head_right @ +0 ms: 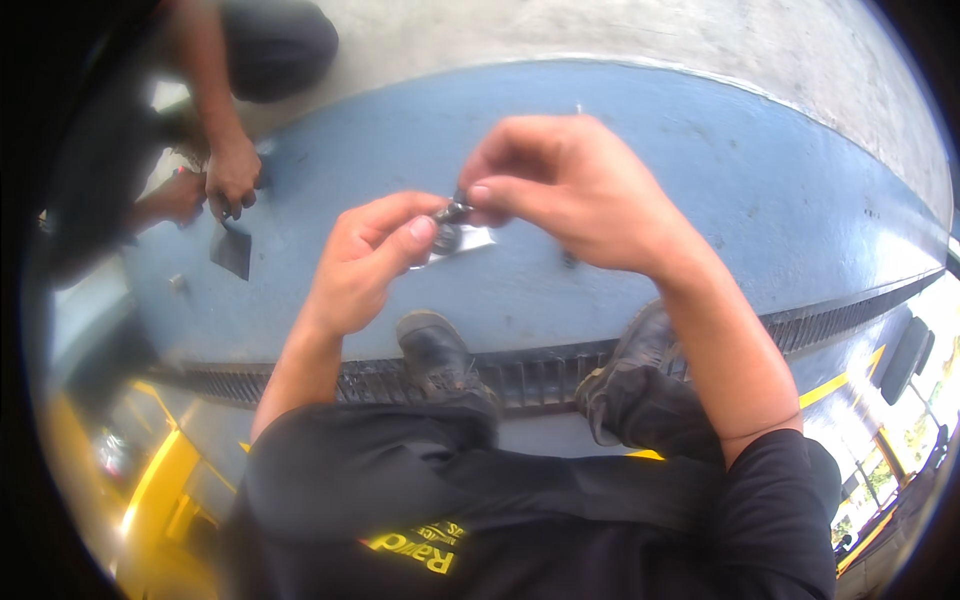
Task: The person sits on the garage floor and uses a screwdriver to disassemble and reassemble a small cylindrical metal part. They remove a small ring, manipulate internal components, and then reassemble the part.
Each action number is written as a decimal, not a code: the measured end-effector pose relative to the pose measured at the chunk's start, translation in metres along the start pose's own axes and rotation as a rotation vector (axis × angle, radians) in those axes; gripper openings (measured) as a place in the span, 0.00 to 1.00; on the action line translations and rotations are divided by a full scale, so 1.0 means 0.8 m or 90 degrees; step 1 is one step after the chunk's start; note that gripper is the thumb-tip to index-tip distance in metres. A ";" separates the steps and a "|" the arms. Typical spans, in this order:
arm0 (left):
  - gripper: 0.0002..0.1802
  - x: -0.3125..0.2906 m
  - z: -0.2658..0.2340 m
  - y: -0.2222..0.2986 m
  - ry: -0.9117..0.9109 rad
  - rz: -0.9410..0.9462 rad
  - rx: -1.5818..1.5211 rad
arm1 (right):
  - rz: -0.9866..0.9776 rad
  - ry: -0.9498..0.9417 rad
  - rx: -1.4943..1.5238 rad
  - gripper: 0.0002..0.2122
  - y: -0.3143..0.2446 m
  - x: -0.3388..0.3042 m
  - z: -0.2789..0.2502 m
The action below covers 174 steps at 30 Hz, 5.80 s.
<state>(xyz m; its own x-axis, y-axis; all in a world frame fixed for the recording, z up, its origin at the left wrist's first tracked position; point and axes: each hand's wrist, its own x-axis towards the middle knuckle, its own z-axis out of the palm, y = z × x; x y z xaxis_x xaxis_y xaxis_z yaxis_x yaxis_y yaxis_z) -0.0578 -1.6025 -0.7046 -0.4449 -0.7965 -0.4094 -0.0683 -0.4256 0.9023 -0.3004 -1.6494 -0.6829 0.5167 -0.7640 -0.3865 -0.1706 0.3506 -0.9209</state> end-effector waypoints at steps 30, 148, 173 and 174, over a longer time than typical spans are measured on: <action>0.16 0.008 0.190 0.337 -0.075 0.011 -0.298 | -0.310 0.256 -0.052 0.12 -0.264 -0.173 -0.108; 0.12 0.031 0.256 0.263 0.126 0.393 -0.292 | -0.341 0.322 0.044 0.19 -0.229 -0.153 -0.031; 0.17 0.072 0.196 0.262 -0.092 0.149 -0.359 | -0.291 0.318 -0.305 0.20 -0.215 -0.159 -0.055; 0.17 0.072 0.195 0.262 -0.097 0.147 -0.355 | -0.257 0.289 -0.232 0.21 -0.221 -0.164 -0.058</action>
<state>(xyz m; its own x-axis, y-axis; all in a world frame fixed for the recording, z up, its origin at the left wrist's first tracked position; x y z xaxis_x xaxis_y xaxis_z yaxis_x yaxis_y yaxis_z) -0.2371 -1.6705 -0.5180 -0.5180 -0.8419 -0.1515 0.5033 -0.4432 0.7418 -0.3769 -1.6360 -0.4715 0.2117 -0.9742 0.0780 -0.3510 -0.1503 -0.9242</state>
